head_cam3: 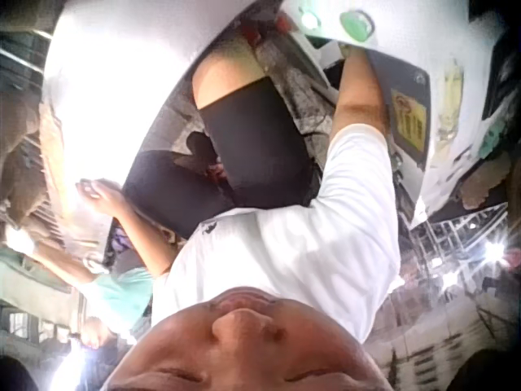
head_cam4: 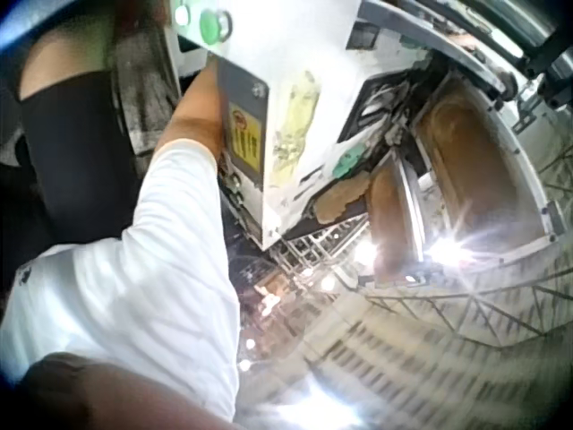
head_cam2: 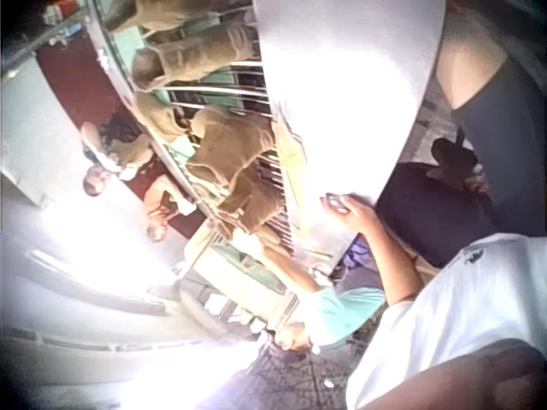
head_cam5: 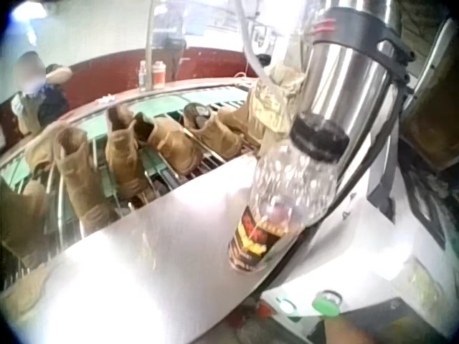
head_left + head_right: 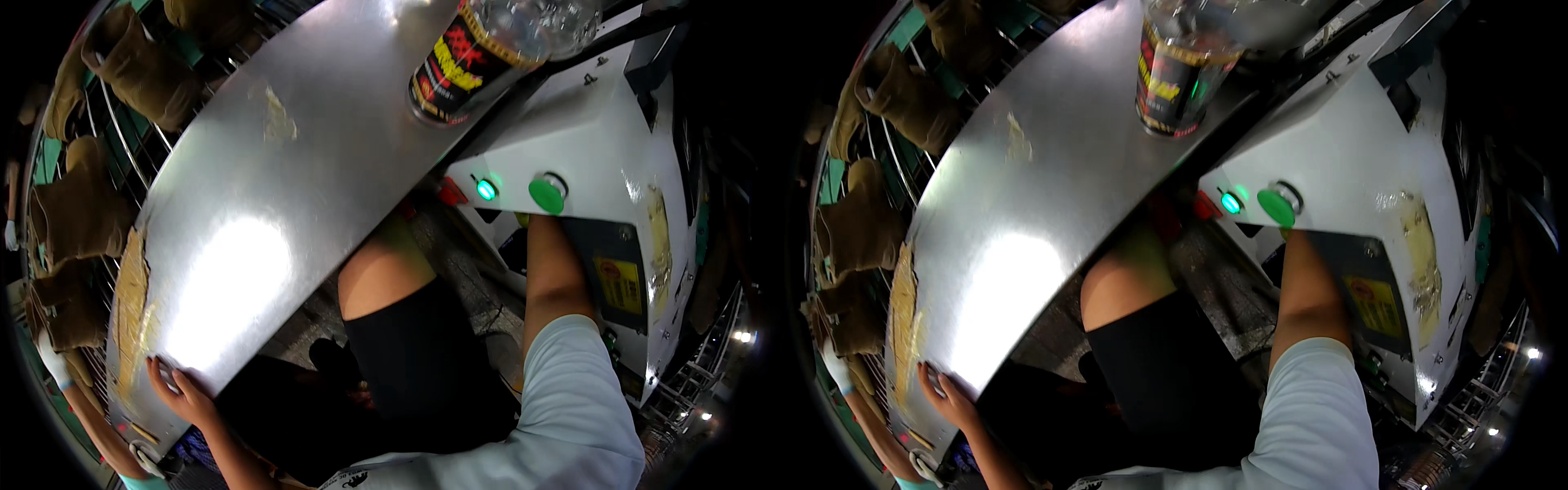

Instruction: The person places boots one by one into a sole-attaching machine, presses buttons to operate the machine, and then removes the boots, placing them back onto a conveyor belt.

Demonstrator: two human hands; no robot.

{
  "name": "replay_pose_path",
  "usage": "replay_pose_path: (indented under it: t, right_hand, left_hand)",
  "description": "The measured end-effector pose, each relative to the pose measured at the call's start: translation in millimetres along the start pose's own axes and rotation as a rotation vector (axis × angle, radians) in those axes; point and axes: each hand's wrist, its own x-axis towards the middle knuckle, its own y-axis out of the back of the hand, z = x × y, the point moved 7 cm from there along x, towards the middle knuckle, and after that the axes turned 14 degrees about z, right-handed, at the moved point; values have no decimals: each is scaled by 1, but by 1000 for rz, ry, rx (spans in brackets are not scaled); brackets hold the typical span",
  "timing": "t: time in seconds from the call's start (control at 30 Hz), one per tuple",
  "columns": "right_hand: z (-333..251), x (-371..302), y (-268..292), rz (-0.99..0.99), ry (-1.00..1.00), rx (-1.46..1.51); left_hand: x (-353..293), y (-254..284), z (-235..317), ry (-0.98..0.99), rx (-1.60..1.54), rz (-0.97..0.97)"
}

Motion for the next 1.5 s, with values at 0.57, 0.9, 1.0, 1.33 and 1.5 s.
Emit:
replay_pose_path:
  t: [0.57,0.9,1.0,1.33,1.5]
  right_hand:
    - [8,-8,-18,45,-92,63]
    - [16,-15,-11,-10,-142,174]
    - [31,-20,-4,-42,-181,257]
    - [44,-151,92,-653,-707,468]
    - [-13,-212,187,-961,-954,660]
  left_hand:
    - [4,-2,9,-7,44,-2]
    - [8,7,31,44,81,60]
    - [6,14,36,54,152,73]
    - [3,29,31,35,116,175]
    - [-2,38,45,-25,-189,256]
